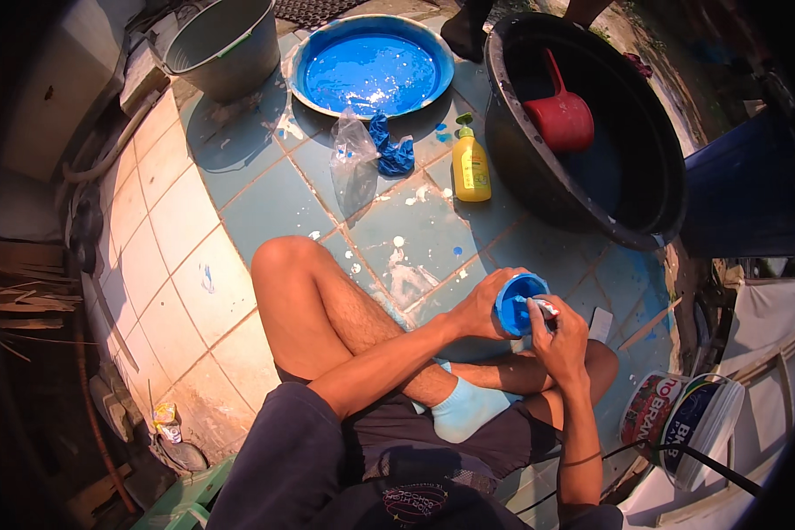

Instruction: Mixing blue paint in a plastic cup with a brush and adding water.

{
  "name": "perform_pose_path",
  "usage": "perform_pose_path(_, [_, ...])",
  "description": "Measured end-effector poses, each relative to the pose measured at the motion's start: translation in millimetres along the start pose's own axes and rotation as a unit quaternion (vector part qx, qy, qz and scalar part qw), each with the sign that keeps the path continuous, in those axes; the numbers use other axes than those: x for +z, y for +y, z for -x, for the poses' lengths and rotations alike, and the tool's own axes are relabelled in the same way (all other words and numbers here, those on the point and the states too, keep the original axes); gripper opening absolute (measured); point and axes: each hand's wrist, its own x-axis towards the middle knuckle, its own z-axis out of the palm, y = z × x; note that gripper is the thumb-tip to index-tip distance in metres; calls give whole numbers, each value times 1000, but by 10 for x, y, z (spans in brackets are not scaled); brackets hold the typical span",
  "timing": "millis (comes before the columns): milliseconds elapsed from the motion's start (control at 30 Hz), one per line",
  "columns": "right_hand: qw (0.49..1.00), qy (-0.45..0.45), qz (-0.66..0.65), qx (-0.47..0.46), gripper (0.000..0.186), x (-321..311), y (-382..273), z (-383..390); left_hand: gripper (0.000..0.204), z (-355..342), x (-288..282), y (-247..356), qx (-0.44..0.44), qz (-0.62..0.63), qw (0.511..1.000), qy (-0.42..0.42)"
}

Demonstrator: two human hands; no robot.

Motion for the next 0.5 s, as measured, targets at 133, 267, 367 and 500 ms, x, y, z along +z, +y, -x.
perform_pose_path(133, [999,-1,-46,28,14,-78,-21,40,88,-13,62,0,0,1,1000,-6])
perform_pose_path(267, [996,-16,-79,30,12,-142,56,81,92,36,63,-35,27,-17,999,15])
perform_pose_path(367, [997,5,-71,-29,12,-271,-14,115,94,23,138,-62,35,-5,999,18])
perform_pose_path(500, [998,-31,15,-53,17,-316,-115,99,97,45,156,-120,42,-1,999,31])
